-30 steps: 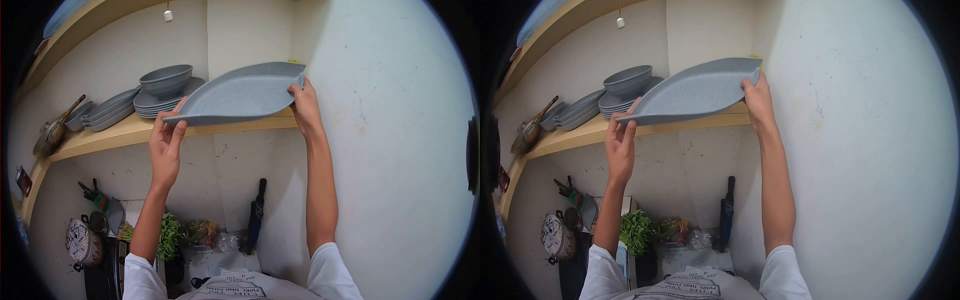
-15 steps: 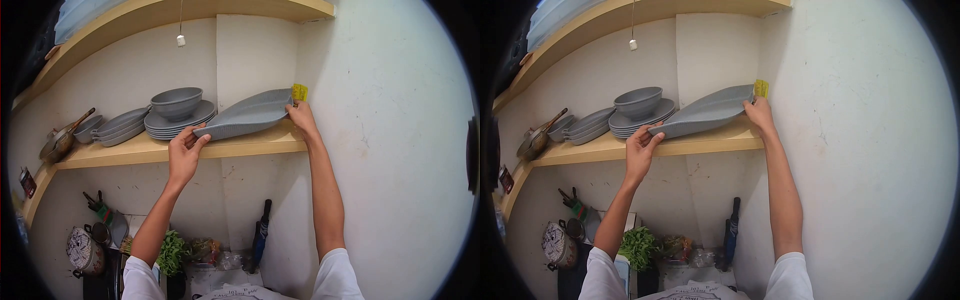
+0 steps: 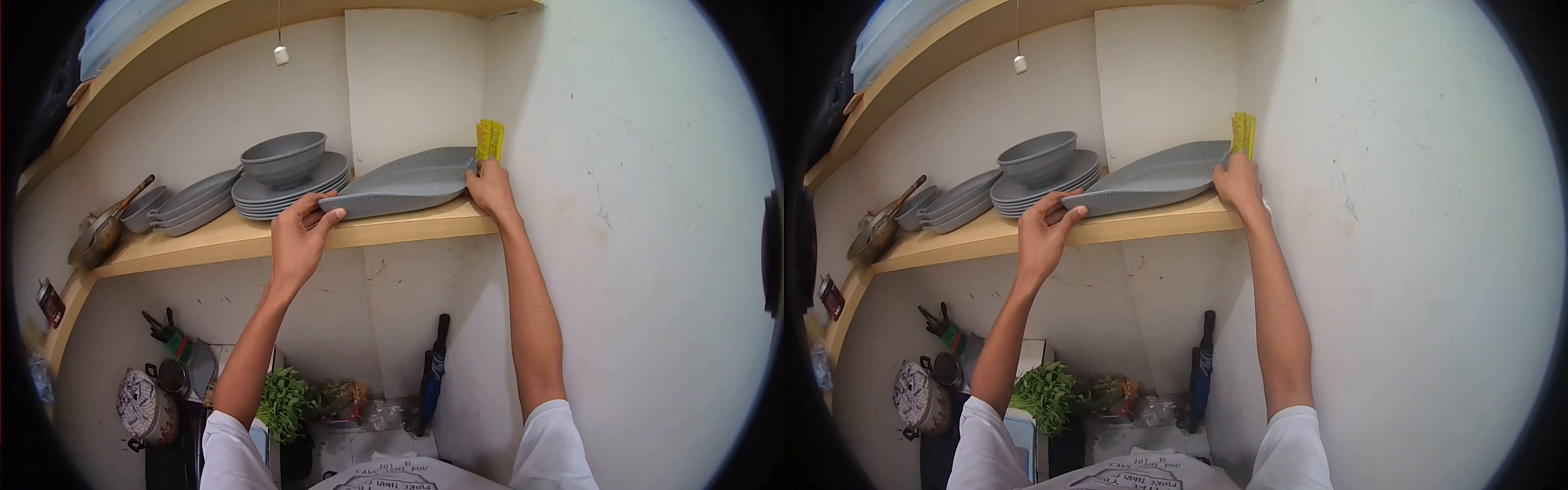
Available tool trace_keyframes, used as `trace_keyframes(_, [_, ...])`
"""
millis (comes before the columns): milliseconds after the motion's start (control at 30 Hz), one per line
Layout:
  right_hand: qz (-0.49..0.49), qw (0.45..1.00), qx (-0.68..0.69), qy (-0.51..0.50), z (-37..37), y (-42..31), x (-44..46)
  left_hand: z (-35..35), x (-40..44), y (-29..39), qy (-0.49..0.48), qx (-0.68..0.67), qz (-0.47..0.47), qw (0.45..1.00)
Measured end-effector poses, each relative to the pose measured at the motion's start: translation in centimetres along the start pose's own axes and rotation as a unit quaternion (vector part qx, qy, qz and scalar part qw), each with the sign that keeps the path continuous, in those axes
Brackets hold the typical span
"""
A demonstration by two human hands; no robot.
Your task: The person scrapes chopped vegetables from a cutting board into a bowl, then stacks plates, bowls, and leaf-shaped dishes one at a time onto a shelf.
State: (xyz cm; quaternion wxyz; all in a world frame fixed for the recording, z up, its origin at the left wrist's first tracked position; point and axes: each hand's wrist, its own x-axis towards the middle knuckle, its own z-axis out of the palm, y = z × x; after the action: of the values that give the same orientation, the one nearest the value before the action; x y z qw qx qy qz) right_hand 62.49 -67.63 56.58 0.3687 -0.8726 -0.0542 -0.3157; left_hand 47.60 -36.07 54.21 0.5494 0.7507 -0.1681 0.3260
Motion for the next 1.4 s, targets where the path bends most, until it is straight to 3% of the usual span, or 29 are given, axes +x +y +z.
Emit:
trace_keyframes(167, [-0.003, 1.000, -0.001, -0.023, 0.0, 0.1, 0.2, 0.1, -0.1, 0.7, 0.008, 0.077, 0.020, 0.997])
trace_keyframes(367, [-0.047, 0.999, -0.002, 0.019, 0.5, 0.1, -0.3, 0.4, -0.4, 1.0, 0.021, 0.125, 0.046, 0.991])
trace_keyframes(467, [-0.019, 1.000, 0.006, -0.008, -0.2, -0.7, -0.8, 0.5, -0.3, 0.6, 0.025, 0.146, 0.052, 0.988])
trace_keyframes(567, [-0.042, 0.999, -0.010, -0.007, -1.1, -1.9, -2.2, 0.6, -0.6, 0.5, 0.022, 0.115, 0.069, 0.991])
trace_keyframes(767, [-0.146, 0.965, 0.120, 0.181, -2.2, -5.5, -13.3, 0.6, -6.0, -1.1, 0.136, 0.092, 0.142, 0.976])
trace_keyframes(833, [-0.163, 0.955, 0.149, 0.197, -0.3, -4.4, -18.1, 0.3, -9.6, -2.9, 0.146, 0.093, 0.105, 0.979])
trace_keyframes(900, [-0.168, 0.960, 0.181, 0.132, 3.3, -2.2, -22.7, 0.0, -13.2, -5.2, 0.149, 0.084, 0.039, 0.984])
trace_keyframes(1067, [-0.111, 0.963, 0.198, -0.147, 13.9, 1.4, -33.2, -2.4, -21.5, -11.6, 0.141, 0.084, -0.177, 0.970])
trace_keyframes(1100, [-0.129, 0.956, 0.182, -0.192, 15.6, 1.9, -35.2, -3.5, -23.0, -12.7, 0.143, 0.091, -0.214, 0.962])
trace_keyframes(1200, [-0.048, 0.906, 0.219, -0.360, 19.0, 0.2, -39.5, -7.6, -27.4, -15.9, 0.183, 0.092, -0.284, 0.937])
trace_keyframes(1300, [-0.049, 0.854, 0.245, -0.456, 22.7, -2.2, -42.2, -12.8, -32.8, -19.6, 0.220, 0.111, -0.326, 0.913])
trace_keyframes(1400, [-0.111, 0.822, 0.295, -0.474, 27.5, -4.0, -44.6, -17.8, -36.3, -19.9, 0.250, 0.129, -0.379, 0.882])
